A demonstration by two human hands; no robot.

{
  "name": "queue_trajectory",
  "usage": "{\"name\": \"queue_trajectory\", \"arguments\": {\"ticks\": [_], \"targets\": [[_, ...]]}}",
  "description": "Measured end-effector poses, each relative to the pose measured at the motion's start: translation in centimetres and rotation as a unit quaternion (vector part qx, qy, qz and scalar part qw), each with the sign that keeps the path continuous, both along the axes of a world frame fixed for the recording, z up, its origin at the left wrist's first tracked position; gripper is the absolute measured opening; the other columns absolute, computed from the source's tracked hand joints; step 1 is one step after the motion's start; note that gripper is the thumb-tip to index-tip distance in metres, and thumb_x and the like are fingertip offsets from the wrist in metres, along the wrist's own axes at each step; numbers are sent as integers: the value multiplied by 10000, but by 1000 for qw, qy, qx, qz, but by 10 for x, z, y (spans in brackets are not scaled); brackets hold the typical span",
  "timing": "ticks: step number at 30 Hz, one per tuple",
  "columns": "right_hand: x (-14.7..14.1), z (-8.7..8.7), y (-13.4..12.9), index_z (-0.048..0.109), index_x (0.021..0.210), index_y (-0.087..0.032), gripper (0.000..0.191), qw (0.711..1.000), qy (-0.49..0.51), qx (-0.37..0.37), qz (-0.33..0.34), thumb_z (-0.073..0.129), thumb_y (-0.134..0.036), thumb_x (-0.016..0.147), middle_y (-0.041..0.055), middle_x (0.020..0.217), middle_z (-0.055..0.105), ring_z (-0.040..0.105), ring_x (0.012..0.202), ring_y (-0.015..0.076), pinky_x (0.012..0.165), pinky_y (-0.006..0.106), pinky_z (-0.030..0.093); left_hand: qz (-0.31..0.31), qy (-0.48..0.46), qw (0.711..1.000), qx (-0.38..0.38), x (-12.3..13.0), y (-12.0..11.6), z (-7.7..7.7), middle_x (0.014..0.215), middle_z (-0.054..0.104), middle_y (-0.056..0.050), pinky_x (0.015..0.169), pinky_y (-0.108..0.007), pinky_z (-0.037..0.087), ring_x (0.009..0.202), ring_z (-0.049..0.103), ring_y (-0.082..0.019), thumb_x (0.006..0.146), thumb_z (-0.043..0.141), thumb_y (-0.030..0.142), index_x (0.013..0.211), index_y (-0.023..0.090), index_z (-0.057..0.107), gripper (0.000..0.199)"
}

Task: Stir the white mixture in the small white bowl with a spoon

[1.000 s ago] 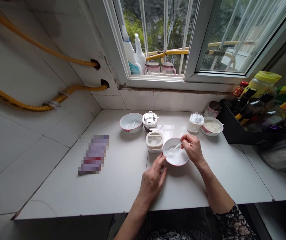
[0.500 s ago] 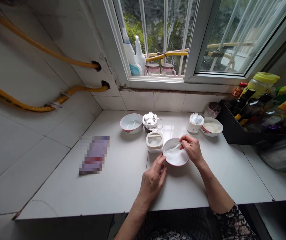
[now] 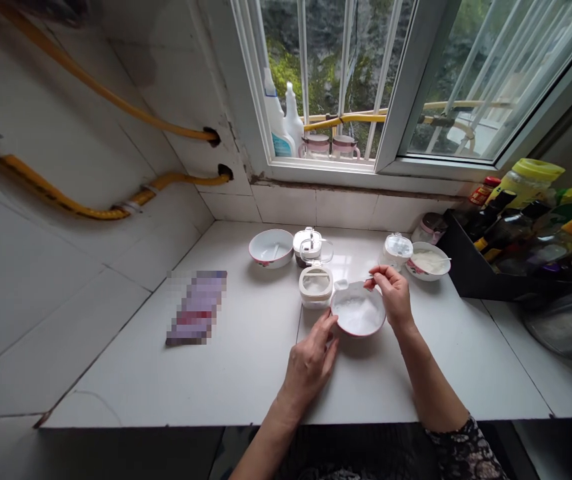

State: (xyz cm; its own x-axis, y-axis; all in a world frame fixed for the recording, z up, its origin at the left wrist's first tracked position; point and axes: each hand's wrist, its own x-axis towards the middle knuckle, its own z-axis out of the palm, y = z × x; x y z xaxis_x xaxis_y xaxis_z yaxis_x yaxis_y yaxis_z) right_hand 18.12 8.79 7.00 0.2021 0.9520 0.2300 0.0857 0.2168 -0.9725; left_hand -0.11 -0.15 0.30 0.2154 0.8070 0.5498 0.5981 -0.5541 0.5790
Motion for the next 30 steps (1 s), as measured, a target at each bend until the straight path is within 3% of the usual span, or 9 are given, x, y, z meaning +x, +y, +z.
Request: {"name": "queue_trajectory", "arguments": {"ticks": [4,8,11,16,24,30], "targets": [[-24,5,-9,608,914,-216,122,978,-148,143,-23,492,-254,914,26,756,714,676,734,188,773,365,511,1,6,1000,12,-1,1,0,1390,592,-143,755,-282,626,808,736,-148,947,485,108,1383,232,428,457],[-37,6,-16,608,922,-229,193,886,-348,305,16,461,-107,897,21,776,719,637,714,182,907,408,442,1,11,1000,23,-1,1,-2,1397,585,-144,778,-286,621,839,736,-155,935,476,81,1397,223,413,488],[-32,6,-18,605,933,-234,219,862,-379,336,1,458,-80,882,14,800,721,638,715,180,928,406,418,2,12,1000,21,-1,1,-2,1401,581,-146,778,-282,618,847,735,-157,931,481,77,1406,227,403,504],[-6,6,-17,598,865,-237,181,903,-312,288,-61,476,-103,862,-32,642,676,600,648,188,868,392,437,5,17,1000,14,-1,0,-1,1387,596,-136,775,-270,614,880,739,-166,934,501,93,1386,225,426,477],[5,-8,-10,593,759,-221,177,906,-392,160,-7,457,-128,823,-9,667,677,596,647,169,894,375,397,3,2,1000,2,-1,0,-1,1388,595,-133,755,-256,612,791,735,-133,940,502,106,1367,224,447,447],[-1,-8,-12,593,762,-230,181,923,-364,117,40,441,-149,819,-8,666,696,621,701,183,934,387,385,2,2,1000,5,-1,-1,2,1380,602,-129,732,-251,613,765,728,-124,945,492,111,1372,232,441,446]]}}
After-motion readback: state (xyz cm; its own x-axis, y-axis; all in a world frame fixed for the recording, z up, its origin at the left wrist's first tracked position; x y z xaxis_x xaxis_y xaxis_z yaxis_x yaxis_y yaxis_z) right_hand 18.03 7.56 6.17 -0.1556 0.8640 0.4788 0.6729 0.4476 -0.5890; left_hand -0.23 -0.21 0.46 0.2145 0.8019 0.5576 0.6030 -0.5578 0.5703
